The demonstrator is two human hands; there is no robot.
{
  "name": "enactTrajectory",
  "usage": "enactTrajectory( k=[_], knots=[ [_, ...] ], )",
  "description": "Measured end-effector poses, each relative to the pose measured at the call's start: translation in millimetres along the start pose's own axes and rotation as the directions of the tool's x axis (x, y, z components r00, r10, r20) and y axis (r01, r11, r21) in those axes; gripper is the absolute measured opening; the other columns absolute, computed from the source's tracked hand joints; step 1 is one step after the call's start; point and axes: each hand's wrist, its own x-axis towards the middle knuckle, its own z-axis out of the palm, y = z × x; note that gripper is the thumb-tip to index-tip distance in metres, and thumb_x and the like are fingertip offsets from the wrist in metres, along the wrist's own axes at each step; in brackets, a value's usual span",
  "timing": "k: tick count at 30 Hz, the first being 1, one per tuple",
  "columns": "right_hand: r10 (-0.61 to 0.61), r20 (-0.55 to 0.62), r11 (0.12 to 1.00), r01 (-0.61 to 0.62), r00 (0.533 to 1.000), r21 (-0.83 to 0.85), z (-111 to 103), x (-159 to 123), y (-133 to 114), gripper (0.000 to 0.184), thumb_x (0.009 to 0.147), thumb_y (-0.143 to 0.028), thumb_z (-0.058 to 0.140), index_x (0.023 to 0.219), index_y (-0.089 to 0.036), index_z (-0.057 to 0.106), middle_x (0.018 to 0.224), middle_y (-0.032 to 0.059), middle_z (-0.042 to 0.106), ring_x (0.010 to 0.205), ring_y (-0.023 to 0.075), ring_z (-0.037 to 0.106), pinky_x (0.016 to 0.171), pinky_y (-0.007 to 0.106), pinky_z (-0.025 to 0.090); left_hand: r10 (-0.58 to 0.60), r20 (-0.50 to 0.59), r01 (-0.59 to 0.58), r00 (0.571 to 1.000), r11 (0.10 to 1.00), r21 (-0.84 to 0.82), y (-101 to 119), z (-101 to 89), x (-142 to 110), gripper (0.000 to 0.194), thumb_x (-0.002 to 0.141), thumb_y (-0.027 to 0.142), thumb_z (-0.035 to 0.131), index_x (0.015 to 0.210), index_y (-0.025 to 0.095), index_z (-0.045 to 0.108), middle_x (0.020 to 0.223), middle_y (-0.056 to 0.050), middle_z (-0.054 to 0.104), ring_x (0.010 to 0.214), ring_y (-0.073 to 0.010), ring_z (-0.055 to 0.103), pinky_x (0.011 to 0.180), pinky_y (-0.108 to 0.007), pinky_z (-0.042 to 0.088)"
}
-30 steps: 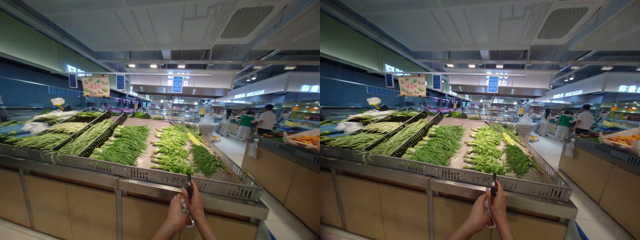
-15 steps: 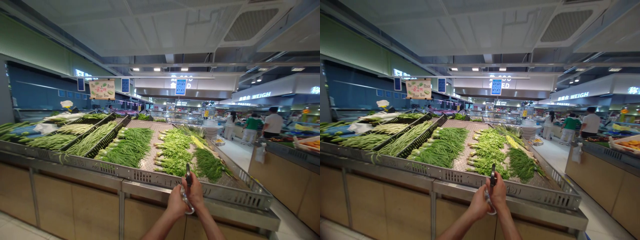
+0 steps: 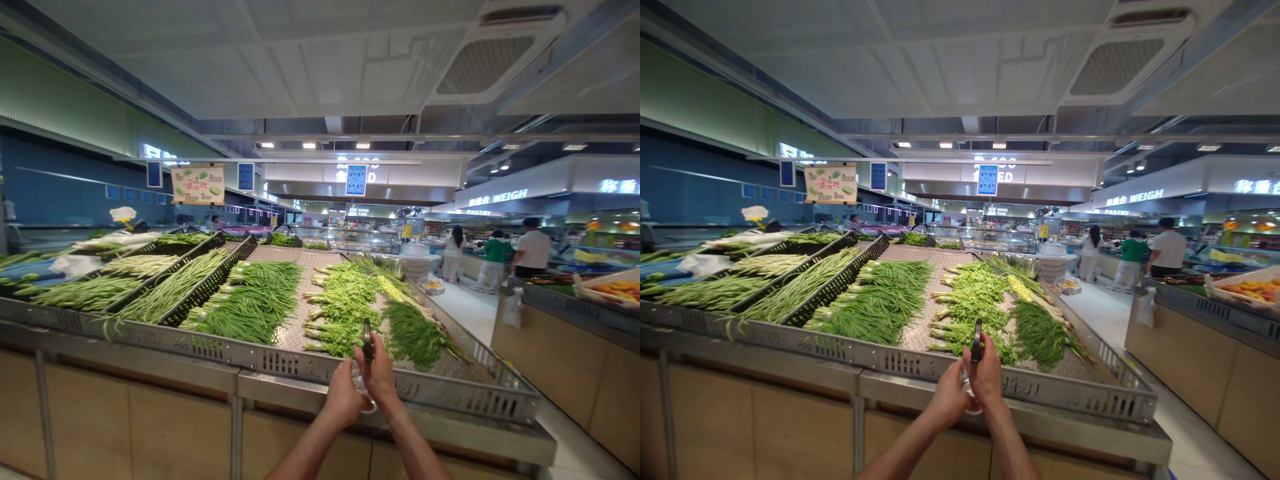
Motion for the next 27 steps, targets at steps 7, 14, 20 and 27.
enactTrajectory(
  k=[7,14,20,27],
  knots=[
    [0.003,0.007,1.000,-0.002,1.000,-0.018,0,11,-4,0.037,0.068,-0.043,0.046,0.090,-0.014,0.051,0.078,0.0061,0.060,0.065,0.0155,0.056,0.059,0.025,0.042,-0.026,0.010,0.026,1.000,1.000,0.007,6,-4.2,3,0.060,0.038,0.017,0.069,0.094,0.015,0.050,0.096,-0.004,0.057,0.088,-0.0209,0.051,0.075,-0.025,0.038],
    [0.007,-0.018,1.000,-0.007,1.000,-0.018,0,14,-5,0.043,0.067,-0.045,0.046,0.096,-0.013,0.049,0.082,0.0078,0.059,0.066,0.0159,0.055,0.059,0.026,0.042,-0.053,0.023,0.053,0.998,0.999,0.004,11,-9.3,8,0.068,0.035,0.015,0.071,0.099,0.015,0.049,0.100,-0.006,0.056,0.093,-0.0228,0.050,0.078,-0.026,0.038],
    [0.010,-0.042,1.000,-0.011,0.999,-0.013,-3,17,-10,0.047,0.066,-0.044,0.047,0.099,-0.012,0.048,0.084,0.0078,0.059,0.068,0.0160,0.055,0.061,0.026,0.043,-0.015,0.017,0.015,1.000,1.000,-0.013,15,-11.8,9,0.069,0.037,0.016,0.071,0.101,0.017,0.048,0.102,-0.006,0.056,0.094,-0.0229,0.049,0.077,-0.026,0.038],
    [0.044,-0.036,0.998,-0.045,0.998,-0.048,-9,25,-12,0.043,0.065,-0.045,0.046,0.094,-0.014,0.050,0.079,0.0059,0.060,0.064,0.0156,0.055,0.058,0.025,0.041,-0.025,0.032,0.025,0.999,1.000,-0.012,27,-15.2,10,0.063,0.036,0.016,0.071,0.096,0.016,0.051,0.097,-0.005,0.057,0.089,-0.0224,0.051,0.074,-0.027,0.040]
  ],
)
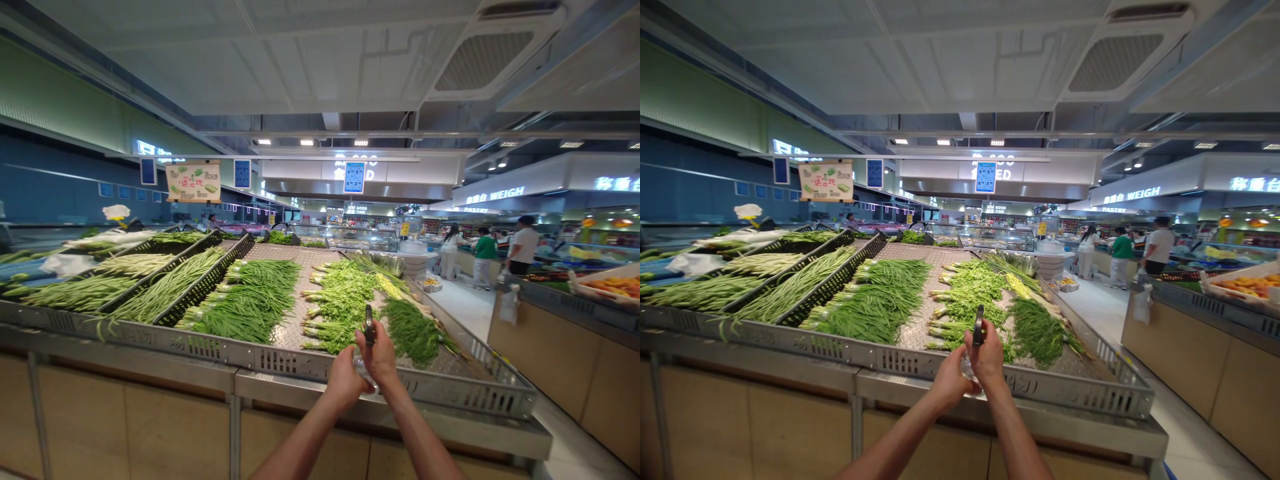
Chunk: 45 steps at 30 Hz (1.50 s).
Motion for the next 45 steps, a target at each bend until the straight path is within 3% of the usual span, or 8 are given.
enactTrajectory(
  k=[4,16,23,29,36,45],
  knots=[
    [0.032,0.010,0.999,-0.032,0.999,-0.032,0,3,4,0.038,0.066,-0.046,0.044,0.088,-0.016,0.051,0.075,0.0052,0.061,0.064,0.0163,0.056,0.057,0.025,0.040,-0.026,0.020,0.026,0.999,1.000,0.003,3,1.1,0,0.062,0.036,0.016,0.072,0.095,0.015,0.052,0.097,-0.006,0.057,0.092,-0.0241,0.050,0.078,-0.029,0.039],
    [0.020,-0.037,0.999,-0.018,0.999,0.036,-10,2,-4,0.044,0.065,-0.045,0.045,0.096,-0.014,0.049,0.085,0.0077,0.058,0.068,0.0165,0.055,0.059,0.025,0.041,0.005,0.018,-0.005,1.000,0.999,-0.037,4,4.7,6,0.076,0.035,0.015,0.072,0.106,0.014,0.047,0.110,-0.009,0.052,0.102,-0.0244,0.045,0.085,-0.028,0.036],
    [0.003,-0.053,1.000,-0.003,0.999,0.002,-11,9,-6,0.047,0.065,-0.048,0.045,0.095,-0.013,0.050,0.079,0.0079,0.059,0.063,0.0165,0.055,0.058,0.026,0.040,0.015,0.019,-0.014,1.000,1.000,-0.024,8,2.4,8,0.070,0.035,0.016,0.072,0.101,0.015,0.049,0.103,-0.007,0.056,0.095,-0.0236,0.049,0.080,-0.028,0.038],
    [0.009,-0.032,0.999,-0.011,0.999,-0.052,-11,11,-11,0.043,0.066,-0.048,0.044,0.090,-0.014,0.052,0.074,0.0061,0.059,0.062,0.0161,0.054,0.056,0.025,0.039,0.013,0.028,-0.012,1.000,1.000,-0.024,12,-2.5,7,0.062,0.037,0.016,0.071,0.095,0.016,0.051,0.097,-0.004,0.058,0.090,-0.0222,0.051,0.077,-0.028,0.040],
    [-0.053,0.009,0.999,0.052,0.999,0.009,-4,9,-13,0.043,0.067,-0.044,0.046,0.099,-0.014,0.047,0.086,0.0067,0.058,0.071,0.0164,0.054,0.063,0.026,0.040,0.000,0.012,0.001,1.000,0.997,-0.077,11,-8.2,3,0.069,0.037,0.013,0.070,0.103,0.016,0.048,0.102,-0.005,0.057,0.099,-0.0230,0.048,0.083,-0.028,0.037],
    [-0.123,0.076,0.991,0.119,0.989,0.053,5,9,-30,0.040,0.066,-0.041,0.048,0.096,-0.015,0.048,0.083,0.0059,0.058,0.069,0.0155,0.054,0.063,0.025,0.041,-0.006,-0.048,0.003,0.999,0.997,-0.076,2,-20.3,0,0.064,0.037,0.017,0.071,0.098,0.016,0.049,0.102,-0.006,0.056,0.094,-0.0229,0.050,0.079,-0.027,0.038]
  ],
)
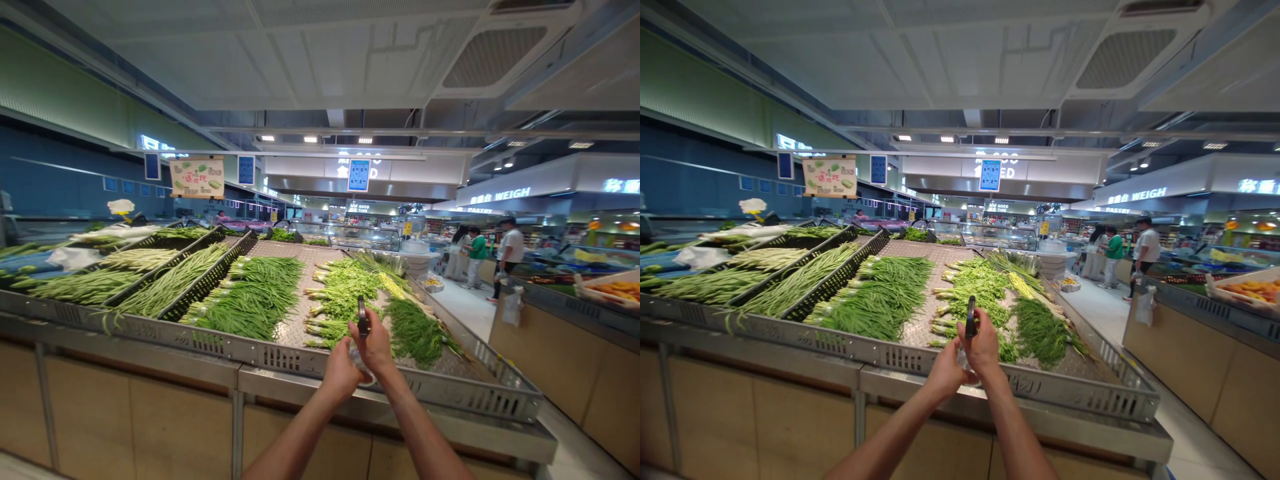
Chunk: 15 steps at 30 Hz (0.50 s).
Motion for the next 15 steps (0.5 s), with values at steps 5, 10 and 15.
enactTrajectory(
  k=[5,10,15],
  knots=[
    [0.020,0.016,1.000,-0.020,1.000,-0.014,8,1,-1,0.036,0.067,-0.044,0.046,0.090,-0.017,0.051,0.075,0.0034,0.059,0.063,0.0145,0.053,0.059,0.025,0.040,-0.035,-0.017,0.035,0.999,0.999,0.029,-8,-2.9,2,0.066,0.036,0.019,0.072,0.098,0.016,0.048,0.099,-0.005,0.057,0.091,-0.0215,0.051,0.076,-0.026,0.039],
    [0.022,-0.001,1.000,-0.022,1.000,0.001,14,-1,1,0.040,0.067,-0.045,0.047,0.094,-0.015,0.050,0.078,0.0041,0.059,0.064,0.0140,0.053,0.060,0.024,0.040,-0.078,-0.006,0.078,0.997,0.996,0.038,-9,-7.3,1,0.070,0.036,0.018,0.071,0.101,0.015,0.046,0.105,-0.007,0.054,0.097,-0.0215,0.048,0.080,-0.025,0.037],
    [0.034,-0.019,0.999,-0.034,0.999,0.015,14,-5,4,0.044,0.067,-0.044,0.047,0.099,-0.014,0.048,0.087,0.0070,0.058,0.070,0.0148,0.054,0.064,0.025,0.041,-0.038,0.004,0.038,0.999,0.999,0.032,-10,-7.8,2,0.069,0.037,0.017,0.070,0.102,0.015,0.047,0.105,-0.007,0.054,0.096,-0.0223,0.049,0.079,-0.026,0.038]
  ],
)
